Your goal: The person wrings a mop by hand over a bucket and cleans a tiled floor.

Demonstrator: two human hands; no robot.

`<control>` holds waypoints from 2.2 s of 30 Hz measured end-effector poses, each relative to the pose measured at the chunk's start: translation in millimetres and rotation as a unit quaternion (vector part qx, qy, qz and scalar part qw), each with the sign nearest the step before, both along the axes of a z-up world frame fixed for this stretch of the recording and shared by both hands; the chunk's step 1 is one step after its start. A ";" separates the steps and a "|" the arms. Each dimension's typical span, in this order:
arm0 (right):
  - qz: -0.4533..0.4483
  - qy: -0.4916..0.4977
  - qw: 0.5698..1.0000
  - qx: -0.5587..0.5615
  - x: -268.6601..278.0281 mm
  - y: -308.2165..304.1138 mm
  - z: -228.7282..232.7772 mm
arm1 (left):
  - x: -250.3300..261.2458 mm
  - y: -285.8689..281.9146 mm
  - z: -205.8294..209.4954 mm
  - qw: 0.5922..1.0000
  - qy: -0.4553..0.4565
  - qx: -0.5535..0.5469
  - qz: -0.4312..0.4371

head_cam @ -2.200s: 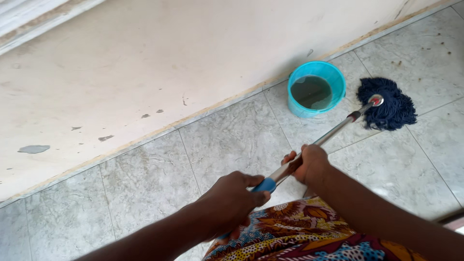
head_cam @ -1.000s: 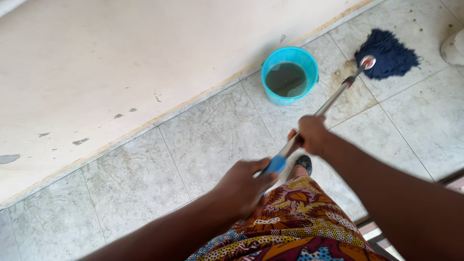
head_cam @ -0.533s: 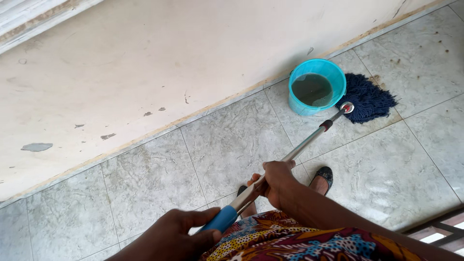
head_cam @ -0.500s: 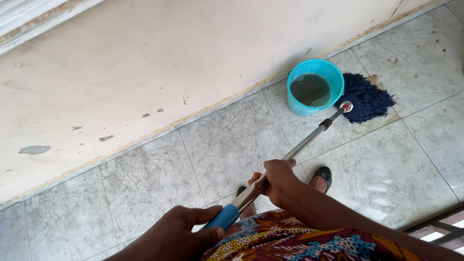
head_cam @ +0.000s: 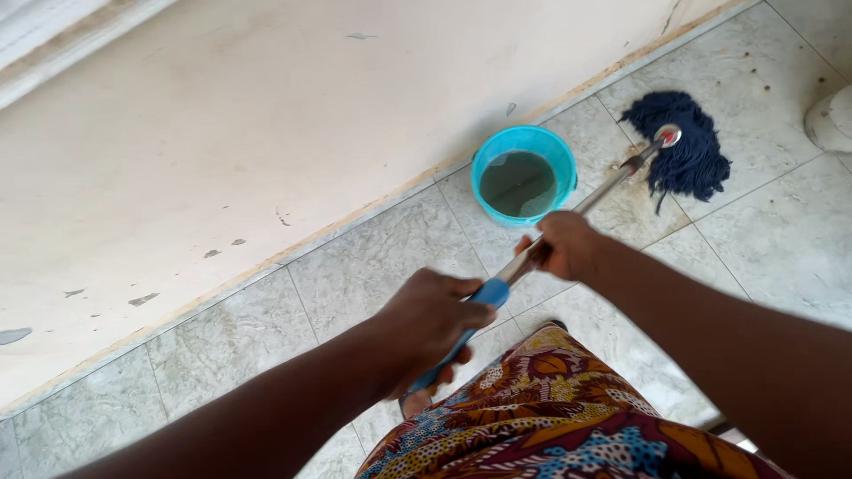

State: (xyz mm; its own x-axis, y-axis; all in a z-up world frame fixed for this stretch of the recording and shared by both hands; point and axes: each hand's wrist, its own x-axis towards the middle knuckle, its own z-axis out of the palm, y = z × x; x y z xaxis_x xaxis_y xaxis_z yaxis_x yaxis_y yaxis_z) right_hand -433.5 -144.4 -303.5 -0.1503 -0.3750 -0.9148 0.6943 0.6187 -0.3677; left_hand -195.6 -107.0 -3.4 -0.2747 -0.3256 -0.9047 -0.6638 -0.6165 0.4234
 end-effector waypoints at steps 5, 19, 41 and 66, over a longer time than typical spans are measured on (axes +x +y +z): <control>-0.011 0.044 0.999 0.006 -195.7 -27.6 -35.2 | -167.7 -1.0 -63.7 0.991 0.086 -0.004 0.106; -0.049 0.045 0.998 -0.023 -271.5 -9.2 -47.1 | -231.0 -0.4 -78.5 0.990 0.120 -0.067 0.001; 0.098 -0.028 0.995 0.017 -114.4 46.1 -10.7 | -122.3 64.9 -17.6 0.999 0.039 0.006 0.029; 0.214 -0.063 0.971 0.082 33.6 124.1 54.9 | -35.9 67.4 -20.2 0.999 -0.023 -0.004 0.025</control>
